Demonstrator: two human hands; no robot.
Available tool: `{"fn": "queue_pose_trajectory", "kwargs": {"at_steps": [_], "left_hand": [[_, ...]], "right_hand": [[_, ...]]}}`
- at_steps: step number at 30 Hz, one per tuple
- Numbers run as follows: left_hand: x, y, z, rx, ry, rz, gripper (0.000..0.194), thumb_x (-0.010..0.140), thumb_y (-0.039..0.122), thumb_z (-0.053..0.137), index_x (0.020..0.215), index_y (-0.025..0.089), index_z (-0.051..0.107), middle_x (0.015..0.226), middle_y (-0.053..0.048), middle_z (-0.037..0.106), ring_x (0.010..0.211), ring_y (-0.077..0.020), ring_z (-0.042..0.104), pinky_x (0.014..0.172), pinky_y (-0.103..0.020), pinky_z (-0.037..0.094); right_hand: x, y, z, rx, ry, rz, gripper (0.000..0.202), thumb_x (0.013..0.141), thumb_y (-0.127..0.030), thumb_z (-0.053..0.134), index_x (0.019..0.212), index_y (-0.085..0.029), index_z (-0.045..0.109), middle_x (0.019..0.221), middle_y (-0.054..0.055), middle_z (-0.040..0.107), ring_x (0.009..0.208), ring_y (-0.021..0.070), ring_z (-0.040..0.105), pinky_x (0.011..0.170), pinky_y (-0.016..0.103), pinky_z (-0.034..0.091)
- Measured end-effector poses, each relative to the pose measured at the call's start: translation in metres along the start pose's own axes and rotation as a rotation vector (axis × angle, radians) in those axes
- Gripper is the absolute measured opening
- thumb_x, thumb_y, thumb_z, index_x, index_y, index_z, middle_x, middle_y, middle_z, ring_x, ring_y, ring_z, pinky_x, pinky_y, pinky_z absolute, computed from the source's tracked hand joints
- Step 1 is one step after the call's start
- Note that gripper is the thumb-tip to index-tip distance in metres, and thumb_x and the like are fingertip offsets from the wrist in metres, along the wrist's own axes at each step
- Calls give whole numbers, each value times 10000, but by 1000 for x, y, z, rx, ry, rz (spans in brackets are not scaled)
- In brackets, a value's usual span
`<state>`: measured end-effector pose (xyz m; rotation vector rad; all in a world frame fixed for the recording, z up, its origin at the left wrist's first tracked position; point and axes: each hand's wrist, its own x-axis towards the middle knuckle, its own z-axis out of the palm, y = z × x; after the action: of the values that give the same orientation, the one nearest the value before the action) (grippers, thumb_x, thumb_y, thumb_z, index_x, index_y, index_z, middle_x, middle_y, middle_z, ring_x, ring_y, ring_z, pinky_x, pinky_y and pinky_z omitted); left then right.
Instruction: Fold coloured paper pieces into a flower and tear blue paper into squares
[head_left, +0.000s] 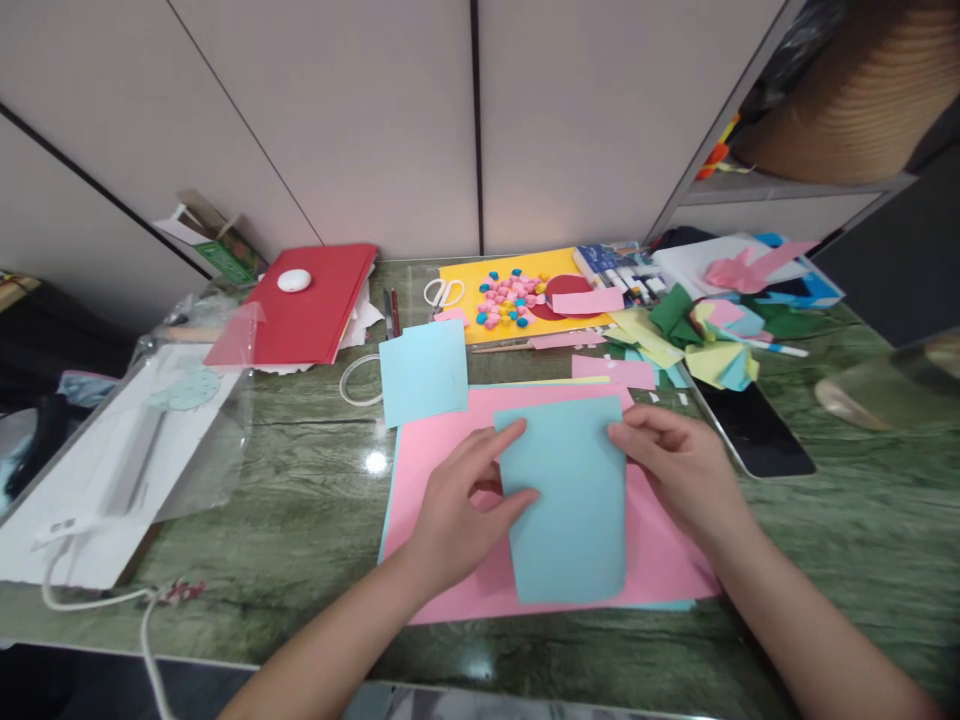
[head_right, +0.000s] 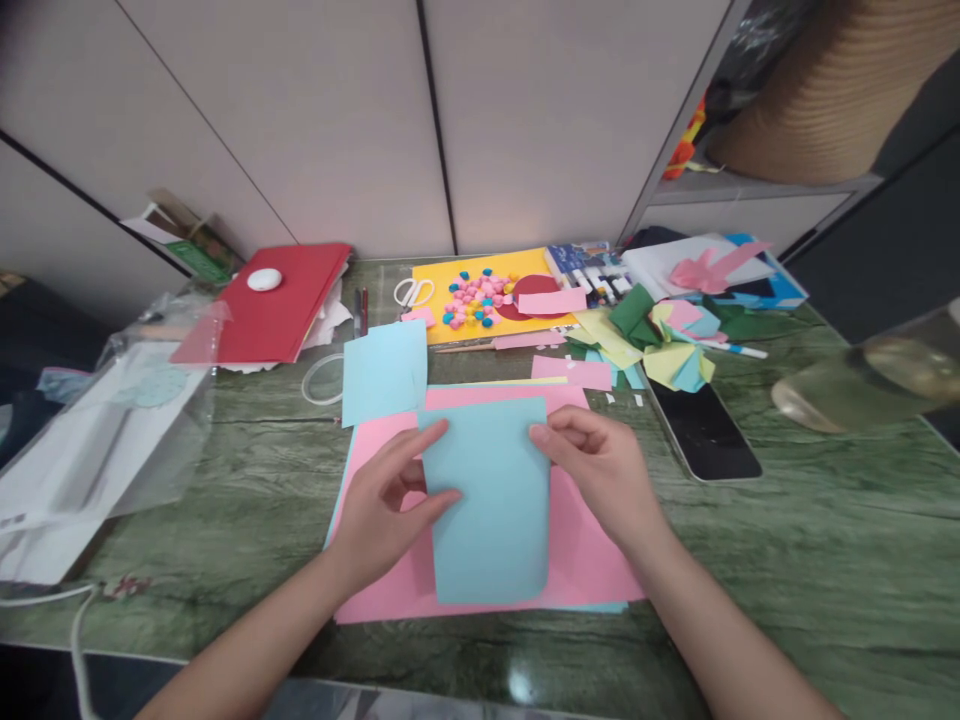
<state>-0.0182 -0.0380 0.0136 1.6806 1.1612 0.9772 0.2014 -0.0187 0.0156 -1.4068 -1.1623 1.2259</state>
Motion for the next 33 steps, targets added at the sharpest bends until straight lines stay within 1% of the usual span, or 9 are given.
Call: {"fn": "queue_pose_trajectory", "kwargs": {"at_steps": [4,9,13,17,19,22,25,30,33], "left_hand": [[-2,-2,1,11,-32,67,539,748,225,637,1250,318,466,928,-28,533,645,-99,475,592,-234,479],[-3,-2,1,2,-30,92,532,754,228,635,1250,323,467,929,-33,532,654,-102,479,597,-233,477],[-2,0,2,-42,-31,59,544,740,221,647,1247,315,474,923,-30,527,645,-93,479,583,-218,480],[-1,2,2,-111,-49,-28,562,728,197,651,1244,329,469,1011,-28,508,623,-67,471,583,-206,491],[-1,2,2,-127,-47,-60,586,719,187,657,1249,339,457,1019,-22,500,622,-63,479,596,-214,498],[0,0,2,-148,-41,-91,646,707,180,664,1277,351,414,1043,-25,482,660,-80,521,626,-246,516],[2,-1,2,-172,-49,-115,673,705,186,661,1297,344,384,1090,-41,460,705,-105,557,640,-274,530],[3,-1,2,-183,-47,-112,664,716,182,650,1300,346,380,1096,-48,454,709,-108,556,629,-269,529],[4,0,2,-156,-46,-82,560,725,190,645,1241,318,469,1043,-45,479,689,-102,521,598,-249,511]], "right_hand": [[-1,2,-2,18,56,-36,243,662,-373,692,601,-187,548,505,-49,427,473,79,363,440,221,283],[-3,-3,-1,106,48,-26,256,681,-355,678,568,-193,515,485,-58,357,459,79,331,441,228,266],[-4,-5,3,184,22,32,259,676,-365,675,570,-192,515,502,-52,386,468,82,366,448,224,294],[-3,-5,5,48,70,5,252,703,-377,659,599,-186,532,504,-55,390,473,70,353,442,203,291],[-2,-5,5,-6,72,12,250,717,-397,642,624,-185,547,504,-54,408,471,68,367,435,194,307],[0,-4,2,23,-14,52,254,715,-428,630,669,-183,580,556,-36,485,502,80,440,470,199,387],[2,-3,1,27,-64,75,258,682,-420,664,639,-178,584,570,-27,524,523,87,474,507,204,427],[3,-4,4,-33,-15,69,277,676,-425,668,596,-176,574,527,-23,530,502,86,470,490,201,417],[2,-6,6,-54,12,53,283,671,-422,672,581,-176,565,506,-31,518,488,81,460,478,195,402]]}}
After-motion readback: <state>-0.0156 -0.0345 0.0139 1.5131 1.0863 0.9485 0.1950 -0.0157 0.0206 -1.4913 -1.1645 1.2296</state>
